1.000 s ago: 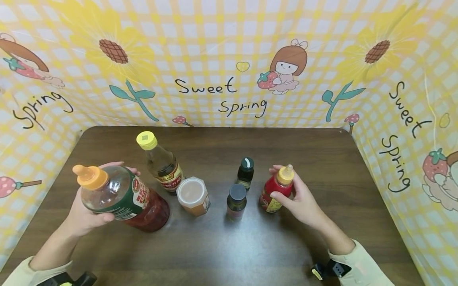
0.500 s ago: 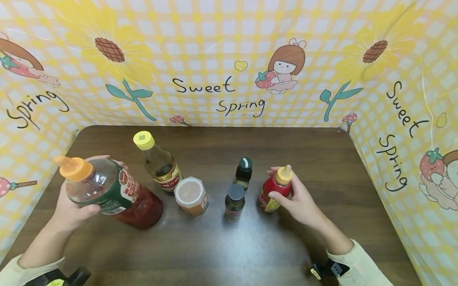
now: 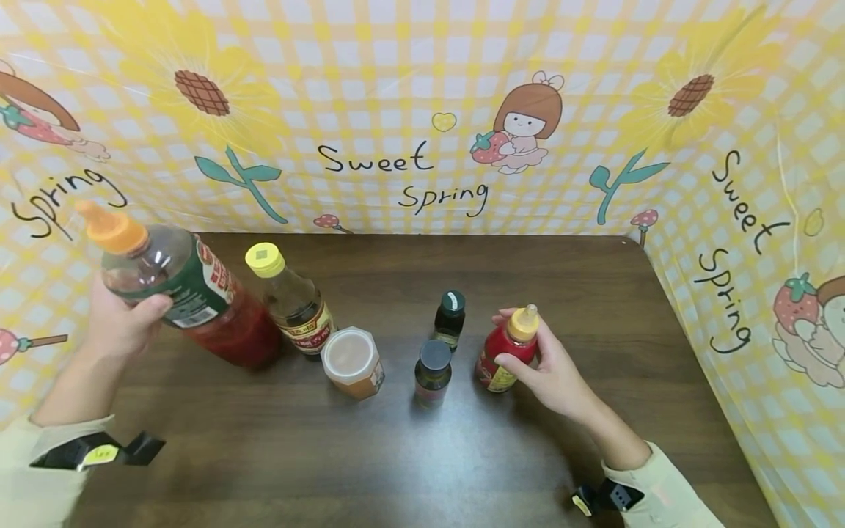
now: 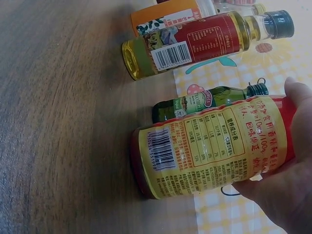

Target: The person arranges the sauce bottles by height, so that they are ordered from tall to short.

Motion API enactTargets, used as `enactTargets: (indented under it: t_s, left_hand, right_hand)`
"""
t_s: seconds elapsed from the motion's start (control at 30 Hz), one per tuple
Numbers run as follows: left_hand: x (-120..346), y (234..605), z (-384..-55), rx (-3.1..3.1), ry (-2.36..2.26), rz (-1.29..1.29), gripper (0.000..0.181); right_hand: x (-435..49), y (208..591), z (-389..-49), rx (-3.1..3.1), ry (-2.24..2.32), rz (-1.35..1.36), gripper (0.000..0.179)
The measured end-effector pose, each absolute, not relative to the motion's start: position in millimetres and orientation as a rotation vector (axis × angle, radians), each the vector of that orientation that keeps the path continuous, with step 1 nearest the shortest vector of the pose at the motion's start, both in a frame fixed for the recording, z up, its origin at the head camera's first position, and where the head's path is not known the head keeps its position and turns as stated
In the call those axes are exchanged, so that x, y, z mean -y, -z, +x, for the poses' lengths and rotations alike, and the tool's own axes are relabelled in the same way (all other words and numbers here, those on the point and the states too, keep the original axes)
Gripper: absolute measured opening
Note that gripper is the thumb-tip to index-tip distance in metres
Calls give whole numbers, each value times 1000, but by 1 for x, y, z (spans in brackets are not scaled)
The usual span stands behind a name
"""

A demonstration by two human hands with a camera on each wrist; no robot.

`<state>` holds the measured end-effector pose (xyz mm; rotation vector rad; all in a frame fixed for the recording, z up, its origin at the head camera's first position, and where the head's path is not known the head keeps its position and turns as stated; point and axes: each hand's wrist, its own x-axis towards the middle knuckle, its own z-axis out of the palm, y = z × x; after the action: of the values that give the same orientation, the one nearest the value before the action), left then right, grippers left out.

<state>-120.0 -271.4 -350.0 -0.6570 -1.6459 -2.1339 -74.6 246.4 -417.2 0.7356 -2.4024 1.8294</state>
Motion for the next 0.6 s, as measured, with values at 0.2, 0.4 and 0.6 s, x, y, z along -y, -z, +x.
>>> enactTargets:
  t_s: [0.2,0.4,0.6]
  left_hand:
    - [270,339,-147,1622,2146,-475,55]
    - [263,331,-177,1614,2082,-336,56]
    - [260,332,-204,1638,2041,-273,59]
  right_hand:
    - [-246,417,-75,2407,-1827,730,62]
    - [-245,416,-74,2414,-1824,726,61]
    - [-245,416,-74,2424,-1814,718,61]
